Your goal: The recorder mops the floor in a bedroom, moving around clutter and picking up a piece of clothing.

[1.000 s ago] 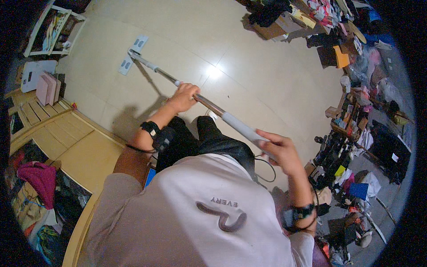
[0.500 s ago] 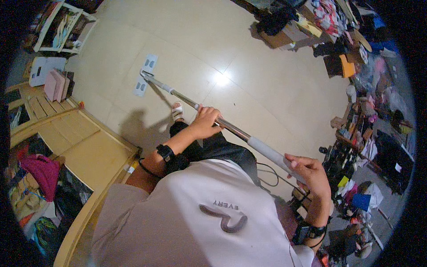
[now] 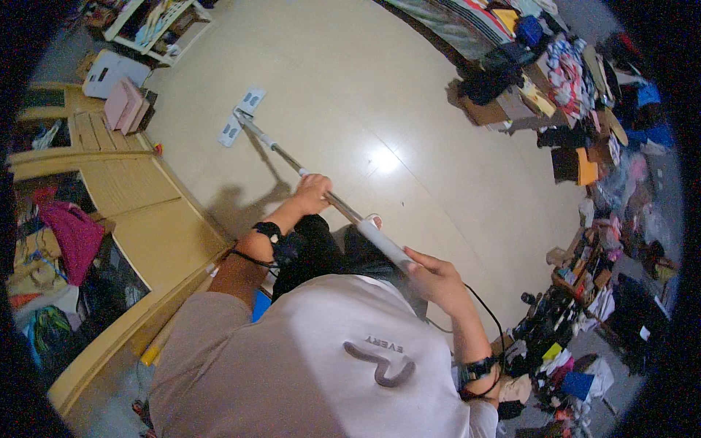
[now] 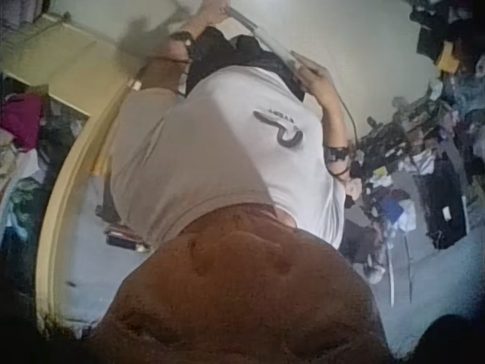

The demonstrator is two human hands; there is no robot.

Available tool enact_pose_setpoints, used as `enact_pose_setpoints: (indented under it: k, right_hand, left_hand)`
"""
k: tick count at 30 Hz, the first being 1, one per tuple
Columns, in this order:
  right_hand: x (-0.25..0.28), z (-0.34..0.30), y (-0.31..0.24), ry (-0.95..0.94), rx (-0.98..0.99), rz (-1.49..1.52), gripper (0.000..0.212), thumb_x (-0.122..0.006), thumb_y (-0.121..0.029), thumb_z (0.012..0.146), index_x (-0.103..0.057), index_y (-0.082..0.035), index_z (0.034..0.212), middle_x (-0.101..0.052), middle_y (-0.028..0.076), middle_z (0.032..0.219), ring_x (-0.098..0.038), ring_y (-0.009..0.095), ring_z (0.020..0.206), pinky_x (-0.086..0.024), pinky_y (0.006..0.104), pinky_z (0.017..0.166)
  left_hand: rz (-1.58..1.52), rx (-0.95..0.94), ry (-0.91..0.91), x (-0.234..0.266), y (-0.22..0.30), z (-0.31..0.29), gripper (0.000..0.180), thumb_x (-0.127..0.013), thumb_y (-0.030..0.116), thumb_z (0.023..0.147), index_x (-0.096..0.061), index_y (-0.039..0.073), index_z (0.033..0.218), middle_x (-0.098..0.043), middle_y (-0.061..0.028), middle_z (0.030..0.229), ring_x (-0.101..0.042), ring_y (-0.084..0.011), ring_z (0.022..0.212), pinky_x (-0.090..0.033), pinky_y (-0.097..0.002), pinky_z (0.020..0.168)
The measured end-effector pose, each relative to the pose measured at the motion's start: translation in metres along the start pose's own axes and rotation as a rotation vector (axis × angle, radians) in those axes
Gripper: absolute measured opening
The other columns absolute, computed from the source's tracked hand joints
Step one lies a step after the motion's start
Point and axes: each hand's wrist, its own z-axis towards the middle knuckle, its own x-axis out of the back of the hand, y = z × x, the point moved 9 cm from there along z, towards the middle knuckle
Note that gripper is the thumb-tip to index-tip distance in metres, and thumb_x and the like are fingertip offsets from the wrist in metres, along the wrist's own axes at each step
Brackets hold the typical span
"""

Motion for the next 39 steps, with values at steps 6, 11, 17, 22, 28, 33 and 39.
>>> enact_pose_setpoints:
  k: [6,11,17,22,28,33,39]
  right_hand:
    - [0.073,-0.064,-0.028,0.135,-0.099,-0.072,0.037,-0.059,-0.028,0.088,-0.062,-0.003,0.116,-0.063,0.007,0.07,-0.046,0.007,0.044,-0.031,0.0217,0.035]
    - [0.056,-0.066,-0.054,0.161,-0.106,-0.108,0.031,-0.059,-0.02,0.088,-0.064,-0.002,0.112,-0.062,0.005,0.071,-0.048,0.009,0.046,-0.032,0.022,0.034]
    - [-0.022,0.015,-0.041,0.021,-0.05,-0.128,0.034,-0.058,-0.021,0.088,-0.06,-0.01,0.121,-0.059,0.006,0.067,-0.045,0.006,0.043,-0.03,0.019,0.035]
    - [-0.056,0.022,-0.044,-0.067,-0.1,-0.131,0.037,-0.058,-0.018,0.089,-0.057,-0.011,0.125,-0.057,-0.003,0.072,-0.042,0.005,0.051,-0.032,0.0191,0.042]
    - [-0.002,-0.021,-0.075,0.028,-0.09,-0.278,0.035,-0.059,-0.016,0.088,-0.058,-0.005,0.121,-0.059,0.005,0.07,-0.048,0.008,0.048,-0.029,0.0206,0.035]
    - [0.003,-0.032,-0.1,0.098,-0.124,-0.297,0.034,-0.06,-0.011,0.086,-0.059,0.003,0.117,-0.063,0.009,0.075,-0.055,0.011,0.054,-0.03,0.0206,0.033]
    - [-0.049,0.013,-0.101,-0.002,-0.062,-0.345,0.033,-0.059,-0.017,0.088,-0.06,-0.005,0.119,-0.058,0.004,0.069,-0.051,0.008,0.051,-0.029,0.02,0.034]
  left_hand:
    - [-0.116,-0.093,-0.04,-0.021,0.095,-0.013,0.052,-0.067,0.043,0.073,-0.051,0.007,0.107,-0.05,-0.0131,0.114,-0.039,-0.033,0.117,-0.018,-0.0611,0.102]
    - [-0.153,-0.132,0.034,0.004,0.092,-0.029,0.048,-0.064,0.044,0.076,-0.051,0.008,0.105,-0.051,-0.0128,0.112,-0.042,-0.0325,0.114,-0.02,-0.0614,0.101]
    - [-0.067,-0.021,0.126,0.02,-0.026,-0.033,0.042,-0.067,0.04,0.074,-0.053,0.01,0.101,-0.051,-0.011,0.11,-0.043,-0.0316,0.113,-0.028,-0.0504,0.097]
    - [-0.087,0.122,0.08,0.028,-0.064,-0.046,0.043,-0.068,0.038,0.073,-0.053,0.012,0.103,-0.05,-0.0099,0.113,-0.041,-0.0302,0.116,-0.025,-0.051,0.1]
    - [-0.112,0.047,0.034,0.018,0.018,-0.056,0.049,-0.064,0.04,0.076,-0.05,0.007,0.11,-0.049,-0.0124,0.116,-0.039,-0.0317,0.12,-0.018,-0.065,0.1]
    - [-0.152,0.007,0.078,0.039,0.027,-0.072,0.048,-0.064,0.037,0.077,-0.048,0.008,0.111,-0.049,-0.0119,0.117,-0.039,-0.0309,0.12,-0.018,-0.0678,0.1]
    - [-0.215,0.05,0.182,0.059,-0.043,-0.076,0.04,-0.066,0.033,0.077,-0.052,0.009,0.106,-0.051,-0.0098,0.111,-0.042,-0.0293,0.116,-0.02,-0.0601,0.101]
